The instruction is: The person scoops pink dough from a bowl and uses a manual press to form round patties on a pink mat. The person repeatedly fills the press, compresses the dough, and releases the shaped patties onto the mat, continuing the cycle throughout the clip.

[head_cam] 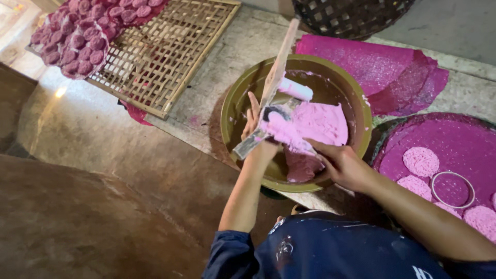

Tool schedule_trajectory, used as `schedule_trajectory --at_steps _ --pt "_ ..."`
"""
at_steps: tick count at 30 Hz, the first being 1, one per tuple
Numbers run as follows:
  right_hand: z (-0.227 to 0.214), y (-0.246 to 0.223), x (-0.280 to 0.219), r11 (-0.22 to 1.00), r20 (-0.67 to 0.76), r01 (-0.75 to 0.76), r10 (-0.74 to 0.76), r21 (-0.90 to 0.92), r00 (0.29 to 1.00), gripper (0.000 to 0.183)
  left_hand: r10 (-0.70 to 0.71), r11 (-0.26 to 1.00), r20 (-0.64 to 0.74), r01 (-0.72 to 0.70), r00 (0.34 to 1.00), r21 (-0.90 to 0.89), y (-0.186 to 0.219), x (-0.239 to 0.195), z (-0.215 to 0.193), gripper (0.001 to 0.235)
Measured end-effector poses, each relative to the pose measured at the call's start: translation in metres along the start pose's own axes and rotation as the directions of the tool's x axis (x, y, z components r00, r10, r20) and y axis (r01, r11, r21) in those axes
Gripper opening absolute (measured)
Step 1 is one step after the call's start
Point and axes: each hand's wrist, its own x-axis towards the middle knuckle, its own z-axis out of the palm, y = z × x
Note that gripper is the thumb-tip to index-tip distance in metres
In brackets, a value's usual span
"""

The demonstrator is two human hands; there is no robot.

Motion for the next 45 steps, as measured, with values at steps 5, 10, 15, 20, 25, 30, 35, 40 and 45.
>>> schedule_trajectory --at_steps 5,10,15,20,25,30,35,40,45 --pt "-0.081 -0.022 0.028 0.776 0.313 -0.504 0.62 -0.38 0.72 0.047 0.177 0.984 -0.086 -0.176 0.98 0.017 -0.015 0.005 -0.007 0.079" --pt "-0.086 -0.039 0.075 0.799 0.508 -0.019 0.4 -0.601 0.763 0.023 0.29 0.957 0.035 -0.291 0.956 0.012 0.013 -0.015 0.013 0.066" --pt "-0.035 -0.056 0.044 0.282 0.579 0.556 -0.006 -0.782 0.816 0.023 0.224 0.857 0.37 -0.001 0.902 -0.515 0.009 -0.045 0.026 0.048" --pt "-0.087 -0.097 0.044 0.35 0.558 0.476 0.185 -0.807 0.809 0.017 0.184 0.738 0.388 0.134 0.903 -0.661 -0.023 -0.049 0.027 0.015" --pt "-0.129 -0.128 0.053 0.544 0.364 0.244 0.124 -0.803 0.923 0.031 0.257 0.626 0.198 -0.007 0.946 -0.78 -0.035 -0.036 0.02 0.014" --pt "-0.113 -0.115 0.072 0.448 0.385 0.228 0.299 -0.865 0.873 0.019 0.245 0.595 0.336 0.133 0.91 -0.793 -0.022 -0.038 0.03 0.032" --pt "-0.042 -0.105 0.068 0.262 0.488 0.46 0.046 -0.848 0.872 0.016 0.293 0.623 0.275 0.036 0.916 -0.782 -0.005 -0.051 0.029 0.063" --pt "-0.058 -0.089 0.041 0.408 0.457 0.347 0.21 -0.844 0.864 0.014 -0.071 0.947 0.521 0.221 0.851 -0.232 -0.006 -0.033 -0.001 0.032" --pt "-0.097 -0.084 0.041 0.787 0.152 0.018 0.097 -0.617 0.984 0.048 0.18 0.848 -0.105 -0.208 0.978 -0.488 -0.002 -0.013 -0.028 0.025"
